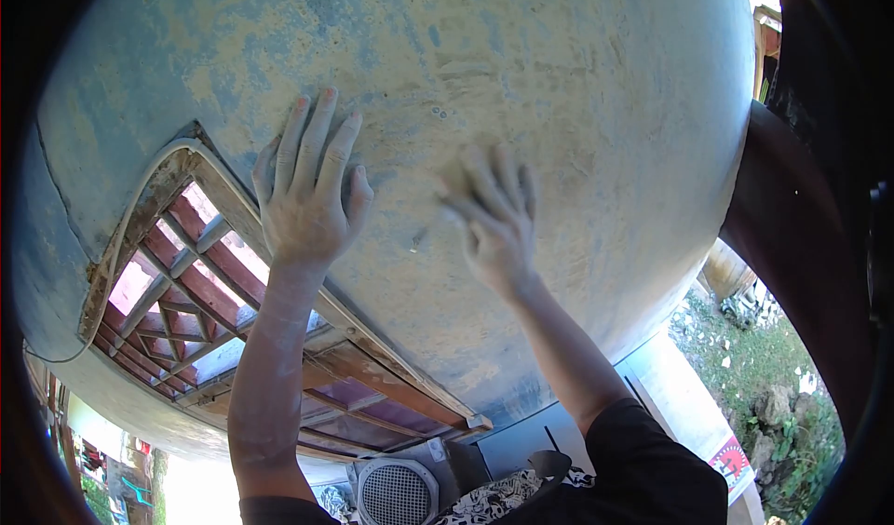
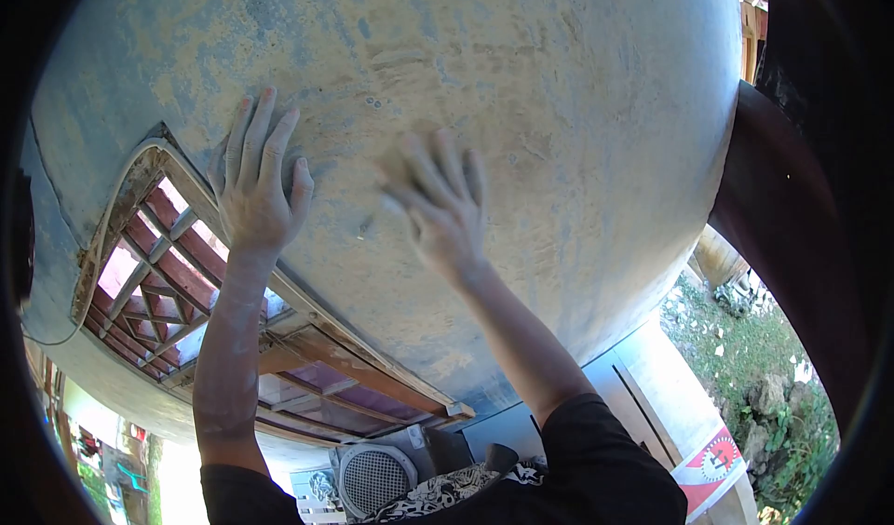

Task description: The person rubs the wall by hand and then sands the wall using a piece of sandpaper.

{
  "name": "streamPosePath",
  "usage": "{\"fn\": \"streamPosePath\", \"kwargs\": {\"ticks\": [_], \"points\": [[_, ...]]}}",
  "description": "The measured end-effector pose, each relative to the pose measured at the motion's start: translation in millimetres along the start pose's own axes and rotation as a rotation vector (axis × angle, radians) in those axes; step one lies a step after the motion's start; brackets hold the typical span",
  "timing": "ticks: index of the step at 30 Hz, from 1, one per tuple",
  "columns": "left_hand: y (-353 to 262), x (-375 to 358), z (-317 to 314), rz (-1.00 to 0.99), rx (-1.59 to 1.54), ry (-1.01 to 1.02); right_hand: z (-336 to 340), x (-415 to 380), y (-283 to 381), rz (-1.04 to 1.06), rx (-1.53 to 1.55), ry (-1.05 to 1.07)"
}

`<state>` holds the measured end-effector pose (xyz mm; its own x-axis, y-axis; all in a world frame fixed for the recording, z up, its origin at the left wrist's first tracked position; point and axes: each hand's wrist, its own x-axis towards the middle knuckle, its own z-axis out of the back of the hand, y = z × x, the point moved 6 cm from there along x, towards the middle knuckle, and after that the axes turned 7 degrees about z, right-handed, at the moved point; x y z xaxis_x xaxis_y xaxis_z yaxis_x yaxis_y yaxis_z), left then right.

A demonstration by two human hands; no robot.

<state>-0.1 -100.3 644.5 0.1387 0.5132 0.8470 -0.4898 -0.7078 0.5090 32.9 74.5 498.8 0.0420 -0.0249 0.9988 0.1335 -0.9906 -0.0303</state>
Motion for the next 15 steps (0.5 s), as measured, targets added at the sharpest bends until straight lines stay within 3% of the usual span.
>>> {"fn": "streamPosePath", "kwargs": {"ticks": [1, 3, 4, 8, 10, 15], "points": [[0.4, 0.3, 0.6, -0.001, 0.007, -0.006, 6.4, 10.4, -9.1, 0.004, 0.003, -0.008], [-2.2, -1.4, 1.2, 0.007, 0.013, 0.011, 24.4, 19.7, -37.4, -0.319, 0.031, -0.078], [-3.1, -1.2, 0.6, 0.009, 0.015, 0.010, 26.3, 22.9, -38.0, -0.342, 0.052, -0.082], [-5.6, 1.4, 0.8, 0.023, -0.002, 0.002, 6.6, 13.4, -10.3, -0.206, 0.068, -0.060], [-4.6, 1.0, 1.9, 0.026, 0.000, 0.005, 6.1, 13.4, -9.2, -0.041, -0.045, 0.033], [-5.2, 0.7, 1.9, 0.019, -0.008, -0.007, 21.4, 35.5, -36.0, -0.306, 0.065, -0.066]]}}
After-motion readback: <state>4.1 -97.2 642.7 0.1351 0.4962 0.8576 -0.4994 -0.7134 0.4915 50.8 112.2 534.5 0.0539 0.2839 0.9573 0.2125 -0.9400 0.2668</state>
